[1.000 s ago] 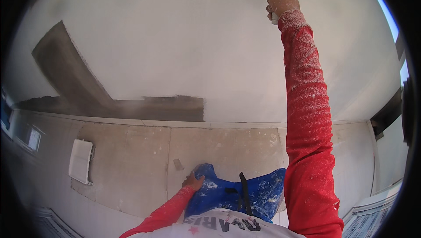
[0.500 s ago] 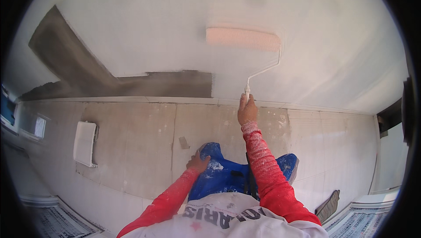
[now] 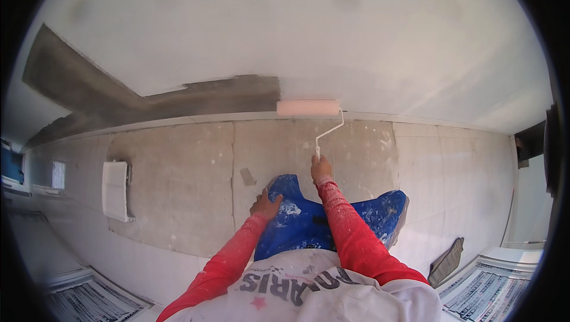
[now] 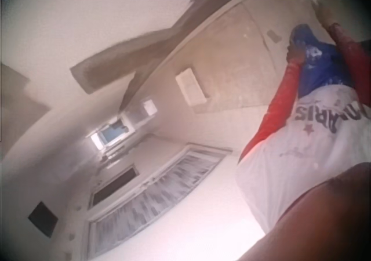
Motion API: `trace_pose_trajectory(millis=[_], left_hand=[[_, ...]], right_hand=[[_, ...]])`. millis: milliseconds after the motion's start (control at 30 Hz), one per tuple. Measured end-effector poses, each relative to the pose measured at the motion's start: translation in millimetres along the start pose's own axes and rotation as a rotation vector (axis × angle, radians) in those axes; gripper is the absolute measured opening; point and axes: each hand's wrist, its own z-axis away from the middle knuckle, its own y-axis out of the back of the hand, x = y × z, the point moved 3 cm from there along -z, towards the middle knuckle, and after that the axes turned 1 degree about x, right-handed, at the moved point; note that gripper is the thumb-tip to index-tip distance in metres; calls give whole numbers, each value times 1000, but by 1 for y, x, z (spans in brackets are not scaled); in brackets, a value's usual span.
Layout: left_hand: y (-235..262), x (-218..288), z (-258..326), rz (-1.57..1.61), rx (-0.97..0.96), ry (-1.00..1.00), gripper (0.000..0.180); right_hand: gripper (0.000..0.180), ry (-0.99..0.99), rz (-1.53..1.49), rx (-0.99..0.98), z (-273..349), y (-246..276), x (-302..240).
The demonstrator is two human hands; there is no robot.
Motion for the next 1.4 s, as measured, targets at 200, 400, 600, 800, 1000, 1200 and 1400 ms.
trace_pose_trajectory(millis=[200, 400, 600, 800, 1000, 1200, 1400], left_hand=[[2, -6, -8, -8, -1, 23, 97], [0, -2, -2, -20, 36, 37, 96], [-4, 25, 8, -22, 24, 43, 95], [-9, 21, 3, -57, 65, 40, 96], [-12, 37, 5, -83, 104, 68, 98], [-24, 44, 20, -53, 90, 31, 100], [-19, 18, 9, -20, 72, -324, 77]], right_hand=[[49, -297, -112, -245, -12, 4, -7], [48, -267, -121, -310, -12, 35, 14], [45, -233, -182, -237, -39, 66, 48], [47, -172, -277, -216, -20, 72, 49], [46, 133, -373, -17, -2, 98, 24], [39, 407, -471, 224, -4, 166, -51], [38, 642, -456, 344, 65, 300, -216]])
